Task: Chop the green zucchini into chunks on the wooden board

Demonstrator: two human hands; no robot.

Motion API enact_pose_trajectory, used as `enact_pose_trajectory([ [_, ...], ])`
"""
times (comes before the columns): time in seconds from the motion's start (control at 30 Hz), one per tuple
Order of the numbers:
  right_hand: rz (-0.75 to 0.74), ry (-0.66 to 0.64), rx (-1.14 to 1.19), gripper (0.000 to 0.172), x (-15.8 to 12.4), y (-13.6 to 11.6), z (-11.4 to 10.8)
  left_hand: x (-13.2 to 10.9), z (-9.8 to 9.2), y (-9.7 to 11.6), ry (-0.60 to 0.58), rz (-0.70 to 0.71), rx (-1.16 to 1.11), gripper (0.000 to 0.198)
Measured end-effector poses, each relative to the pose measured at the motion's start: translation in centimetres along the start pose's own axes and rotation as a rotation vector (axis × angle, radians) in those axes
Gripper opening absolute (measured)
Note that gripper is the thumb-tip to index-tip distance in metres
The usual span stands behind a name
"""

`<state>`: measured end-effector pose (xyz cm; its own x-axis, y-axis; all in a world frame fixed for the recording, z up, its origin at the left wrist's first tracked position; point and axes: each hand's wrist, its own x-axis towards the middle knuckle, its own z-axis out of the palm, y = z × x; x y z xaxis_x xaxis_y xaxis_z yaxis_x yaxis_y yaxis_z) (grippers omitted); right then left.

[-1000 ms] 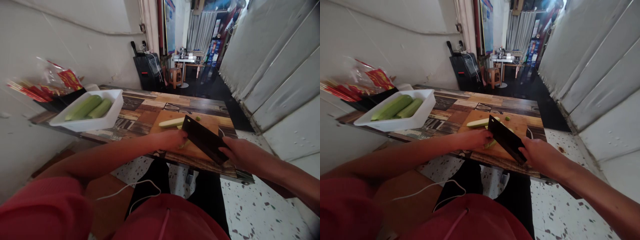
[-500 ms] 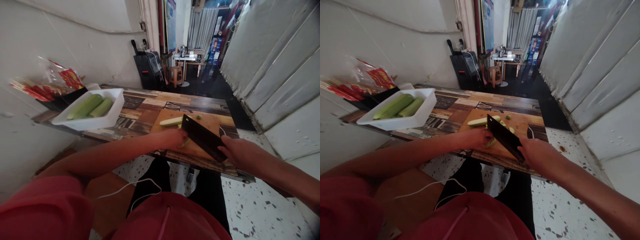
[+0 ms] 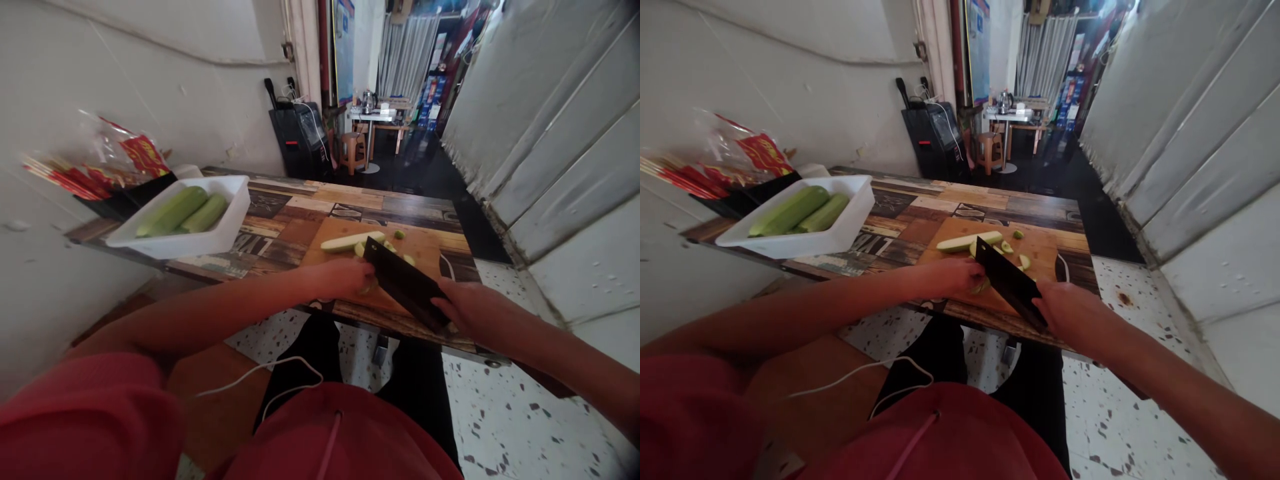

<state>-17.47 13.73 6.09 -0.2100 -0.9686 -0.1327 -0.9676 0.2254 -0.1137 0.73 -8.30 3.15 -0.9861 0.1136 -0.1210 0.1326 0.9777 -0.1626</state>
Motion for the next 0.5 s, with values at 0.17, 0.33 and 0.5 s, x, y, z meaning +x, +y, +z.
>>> enact_pose_trajectory([
  [0.17, 0.038, -0.025, -0.066, 0.014, -0.3, -0.6, -2.3, -0.2, -0.8, 0.5, -0.137, 0.002, 0.085, 0.022],
  [0.33, 0.007, -0.03, -0.048, 0.018, -0.4, -0.6, -1.4, -0.2, -0.5, 0.4, -0.095, -0.004, 0.04, 0.023],
  [0.5, -0.02, -0.048, -0.033, 0.02, -0.2, -0.2, 0.5, -0.4, -0.9, 0.4, -0.103, 0.03, 0.083, 0.025],
])
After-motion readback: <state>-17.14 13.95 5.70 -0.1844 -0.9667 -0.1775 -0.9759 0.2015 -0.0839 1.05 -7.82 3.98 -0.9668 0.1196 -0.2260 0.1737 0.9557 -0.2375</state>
